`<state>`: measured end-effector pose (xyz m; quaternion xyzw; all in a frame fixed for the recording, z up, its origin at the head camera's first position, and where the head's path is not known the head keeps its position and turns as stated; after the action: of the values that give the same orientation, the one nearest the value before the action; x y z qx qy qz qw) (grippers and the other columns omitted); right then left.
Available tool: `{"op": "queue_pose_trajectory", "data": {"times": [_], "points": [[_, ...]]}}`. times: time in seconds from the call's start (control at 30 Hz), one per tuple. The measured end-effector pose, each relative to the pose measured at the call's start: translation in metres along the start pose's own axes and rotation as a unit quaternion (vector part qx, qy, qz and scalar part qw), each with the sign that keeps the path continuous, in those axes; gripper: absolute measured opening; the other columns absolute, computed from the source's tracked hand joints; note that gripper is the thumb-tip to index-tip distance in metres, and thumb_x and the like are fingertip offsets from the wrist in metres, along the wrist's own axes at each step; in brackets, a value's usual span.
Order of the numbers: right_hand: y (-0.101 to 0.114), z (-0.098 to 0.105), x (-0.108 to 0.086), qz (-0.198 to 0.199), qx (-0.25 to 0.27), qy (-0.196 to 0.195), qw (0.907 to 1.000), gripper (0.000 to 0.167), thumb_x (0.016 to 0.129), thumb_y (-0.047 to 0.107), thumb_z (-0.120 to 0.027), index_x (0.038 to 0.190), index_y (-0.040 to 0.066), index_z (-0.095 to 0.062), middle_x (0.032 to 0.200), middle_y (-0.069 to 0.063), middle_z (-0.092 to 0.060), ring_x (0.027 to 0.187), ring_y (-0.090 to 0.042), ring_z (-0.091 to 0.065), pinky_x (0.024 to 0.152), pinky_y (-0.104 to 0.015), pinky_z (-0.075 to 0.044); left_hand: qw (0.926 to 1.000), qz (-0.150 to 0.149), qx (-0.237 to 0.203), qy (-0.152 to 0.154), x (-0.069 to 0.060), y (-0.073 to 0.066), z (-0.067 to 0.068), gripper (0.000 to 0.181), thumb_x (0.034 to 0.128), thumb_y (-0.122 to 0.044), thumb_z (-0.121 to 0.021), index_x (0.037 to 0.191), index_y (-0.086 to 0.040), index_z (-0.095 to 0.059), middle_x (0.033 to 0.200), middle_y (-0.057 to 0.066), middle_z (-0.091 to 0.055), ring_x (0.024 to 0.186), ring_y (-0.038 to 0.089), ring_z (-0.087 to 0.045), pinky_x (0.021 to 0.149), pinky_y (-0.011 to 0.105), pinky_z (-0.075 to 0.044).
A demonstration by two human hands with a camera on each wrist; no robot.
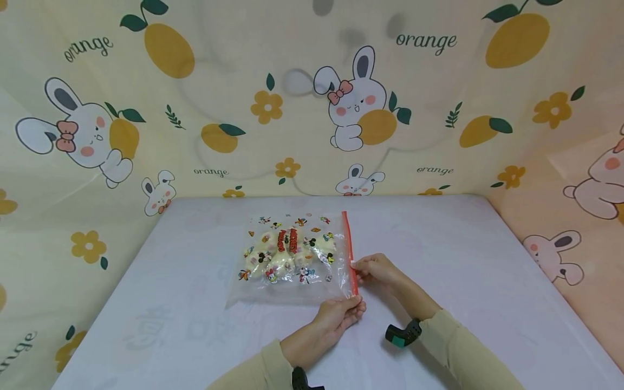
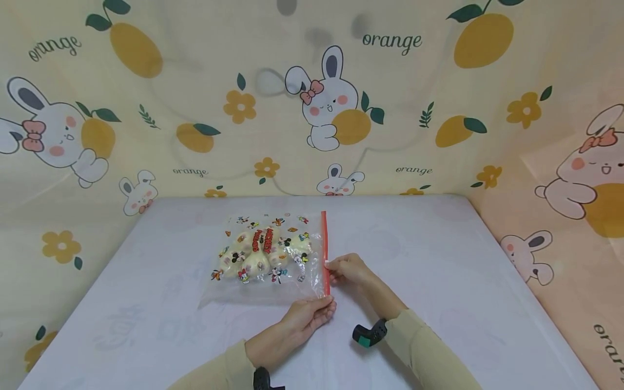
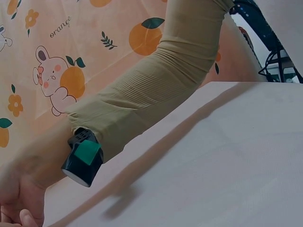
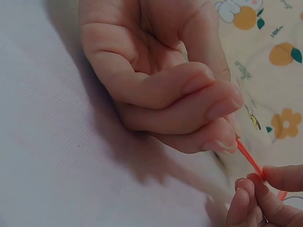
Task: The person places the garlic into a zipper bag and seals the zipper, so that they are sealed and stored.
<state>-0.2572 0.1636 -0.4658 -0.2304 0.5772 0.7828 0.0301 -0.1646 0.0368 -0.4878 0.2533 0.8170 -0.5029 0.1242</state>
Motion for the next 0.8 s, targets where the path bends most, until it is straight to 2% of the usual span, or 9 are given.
{"op": "queue_pose_trajectory", "data": {"times": [0.17, 0.8], "points": [[0.0012, 0.0011, 0.0030, -0.006, 0.001, -0.007, 1.0000, 0.023, 0.092, 0.016, -0.059, 0.092, -0.004, -0.070, 0.060, 0.008, -0.060, 0.059, -0.006, -0.056, 0.062, -0.019, -0.049, 1.0000, 0.002, 0.001, 0.001, 0.0006, 0.0010, 0.0006, 0.034, 0.0940, -0.008, -0.058, 0.118, 0.016, -0.056, 0.070, -0.005, -0.065, 0.068, 0.001, -0.060, 0.067, 0.012, -0.052], [0.0061, 0.0022, 0.0106, -0.011, 0.015, -0.008, 0.9998, 0.023, 0.092, 0.016, -0.060, 0.096, -0.005, -0.068, 0.062, 0.008, -0.060, 0.060, -0.005, -0.056, 0.061, -0.018, -0.050, 1.0000, 0.000, 0.008, 0.004, 0.0006, 0.0019, 0.0006, 0.031, 0.0950, -0.010, -0.057, 0.116, 0.013, -0.058, 0.071, -0.006, -0.065, 0.070, 0.002, -0.060, 0.068, 0.012, -0.051]]}}
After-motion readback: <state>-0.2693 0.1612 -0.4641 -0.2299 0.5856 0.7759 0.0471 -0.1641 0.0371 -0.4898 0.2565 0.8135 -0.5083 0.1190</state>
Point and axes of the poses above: each hand's wrist, its own x-axis towards the middle knuckle, its own z-axis out of the back of the hand, y = z × x, the point moved 4 cm from there along x, towards the middle knuckle
